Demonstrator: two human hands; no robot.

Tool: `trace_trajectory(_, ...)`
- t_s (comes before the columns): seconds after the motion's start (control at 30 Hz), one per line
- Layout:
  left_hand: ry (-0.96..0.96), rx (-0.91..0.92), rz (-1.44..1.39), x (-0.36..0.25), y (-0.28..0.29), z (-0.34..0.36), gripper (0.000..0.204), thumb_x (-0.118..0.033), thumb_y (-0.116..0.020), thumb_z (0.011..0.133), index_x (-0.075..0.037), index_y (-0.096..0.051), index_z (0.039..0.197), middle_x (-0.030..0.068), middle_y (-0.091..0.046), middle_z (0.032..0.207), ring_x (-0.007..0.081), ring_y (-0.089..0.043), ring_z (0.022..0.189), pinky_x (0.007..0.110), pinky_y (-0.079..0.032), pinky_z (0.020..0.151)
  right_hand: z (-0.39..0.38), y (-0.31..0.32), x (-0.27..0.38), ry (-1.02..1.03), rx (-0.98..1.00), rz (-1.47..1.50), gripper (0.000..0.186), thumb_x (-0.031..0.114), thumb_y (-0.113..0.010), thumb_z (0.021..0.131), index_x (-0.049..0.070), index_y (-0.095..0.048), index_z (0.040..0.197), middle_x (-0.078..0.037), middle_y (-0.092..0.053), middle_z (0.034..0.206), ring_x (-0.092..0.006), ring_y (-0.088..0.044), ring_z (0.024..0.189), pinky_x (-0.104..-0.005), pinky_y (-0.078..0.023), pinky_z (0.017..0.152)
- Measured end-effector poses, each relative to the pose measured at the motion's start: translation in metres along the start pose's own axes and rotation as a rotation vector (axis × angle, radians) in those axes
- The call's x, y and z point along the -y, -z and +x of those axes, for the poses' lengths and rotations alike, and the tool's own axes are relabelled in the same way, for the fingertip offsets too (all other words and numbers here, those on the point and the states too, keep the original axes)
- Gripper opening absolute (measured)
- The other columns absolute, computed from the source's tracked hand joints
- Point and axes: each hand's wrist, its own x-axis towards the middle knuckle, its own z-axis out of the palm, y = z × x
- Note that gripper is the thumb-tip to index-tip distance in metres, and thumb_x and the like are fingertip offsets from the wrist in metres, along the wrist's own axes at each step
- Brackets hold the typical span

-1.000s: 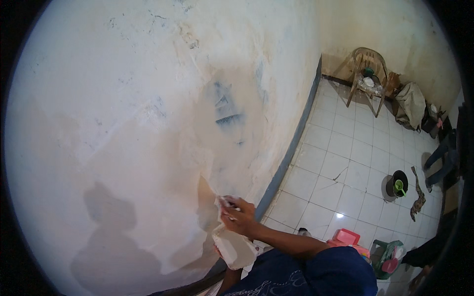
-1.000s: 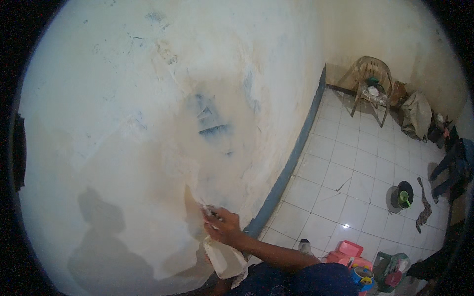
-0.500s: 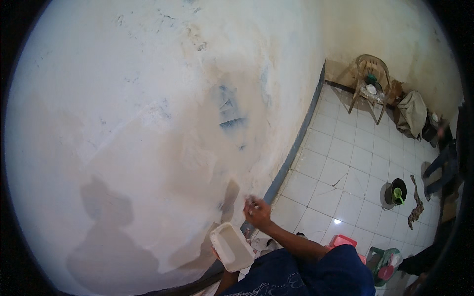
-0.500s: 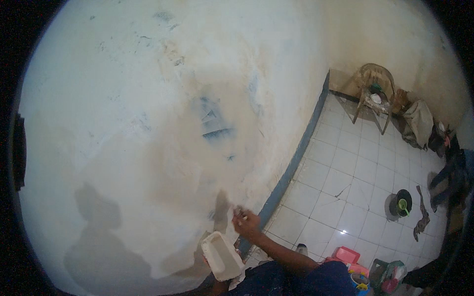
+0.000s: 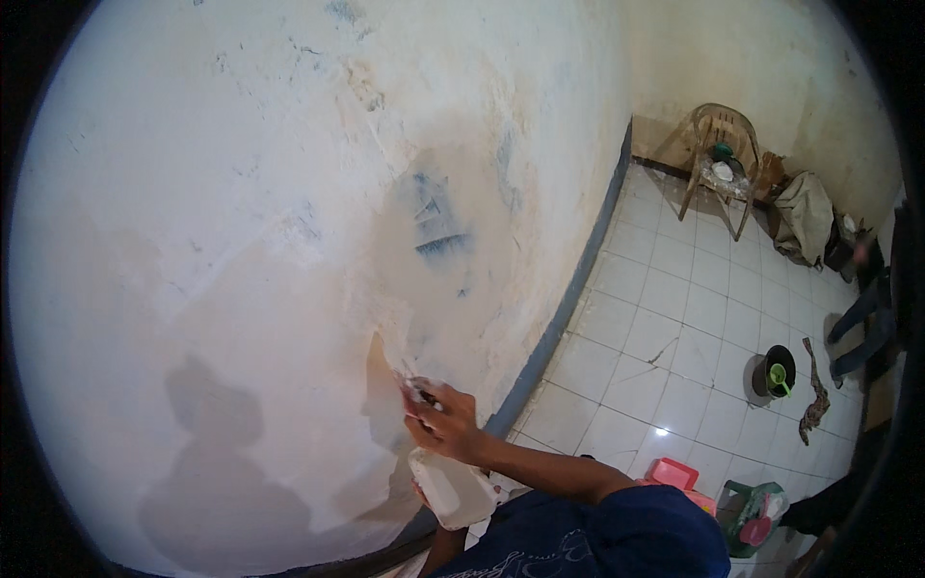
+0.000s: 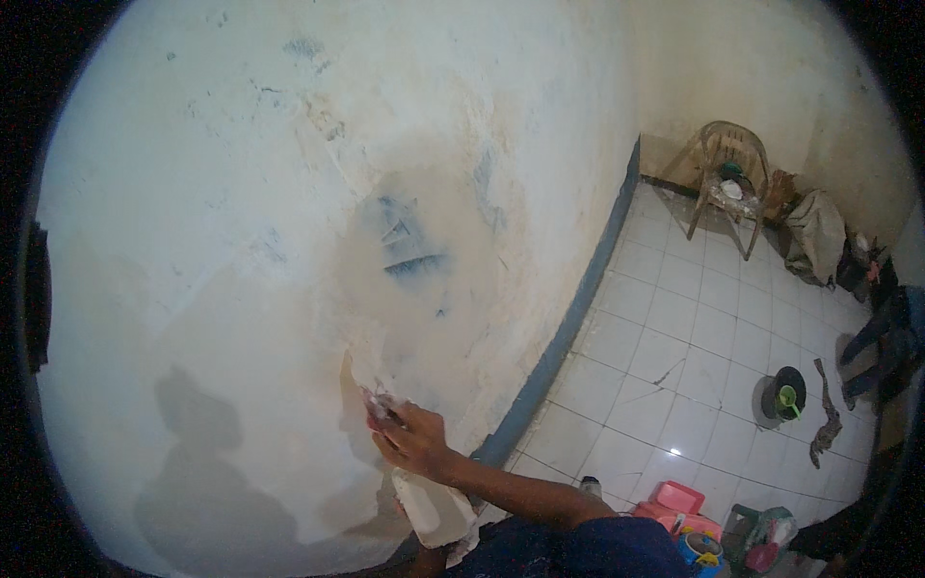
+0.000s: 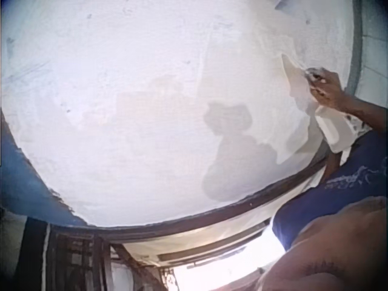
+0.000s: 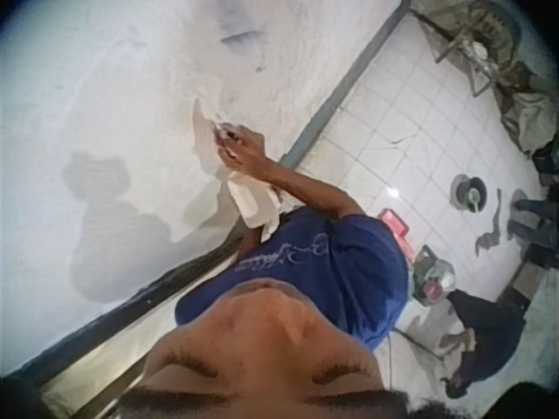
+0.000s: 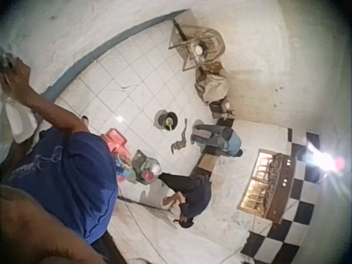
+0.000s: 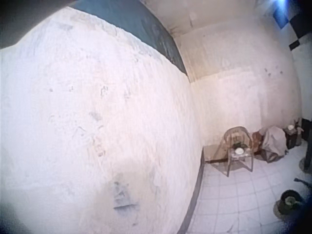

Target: The person uses a putty knife to apply white filler from a plastic container onto a wall, smoothing it over blue-stained areas with repeated strokes.

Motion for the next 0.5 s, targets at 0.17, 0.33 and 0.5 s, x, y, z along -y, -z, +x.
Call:
trace_trajectory(0.17,-0.020,-0.013,-0.001,0.000,-0.004,-0.004,0.101,-0.082,-0.054,0.072,-0.028,-0.026,0.152,0.0211,-0.014,0.157,0.0444,-0.040,0.127,0.074,-0.035,0.094,-0.011,0.026,-0.096,-0.383,-0.233,-0.243,0.021,0.009,-0.066,0.085,0.001,-0.069,0.105,-0.017,-0.068,0.091,-0.0260,-0.067,0.073,-0.0343,-0.054,0.060)
trace_trajectory(0.33,-0.014,0.017,0.048,-0.005,-0.001,-0.001,0.112,-0.085,-0.059,0.067,-0.019,-0.026,0.151,0.0238,-0.029,0.148,0.0407,-0.039,0.128,0.074,-0.032,0.099,-0.003,0.029,-0.181,-0.537,-0.462,-0.280,0.023,0.006,-0.063,0.085,0.001,-0.069,0.107,-0.018,-0.068,0.095,-0.0310,-0.066,0.075,-0.0352,-0.053,0.063)
trace_trajectory(0.5,-0.041,-0.060,0.070,-0.016,0.018,-0.015,0.100,-0.080,-0.057,0.072,-0.025,-0.028,0.151,0.0219,-0.020,0.154,0.0429,-0.040,0.126,0.074,-0.034,0.097,0.031,0.007,-0.077,-0.194,-0.202,-0.278,0.022,0.001,-0.066,0.081,-0.002,-0.068,0.103,-0.018,-0.066,0.096,-0.0274,-0.065,0.071,-0.0329,-0.052,0.059)
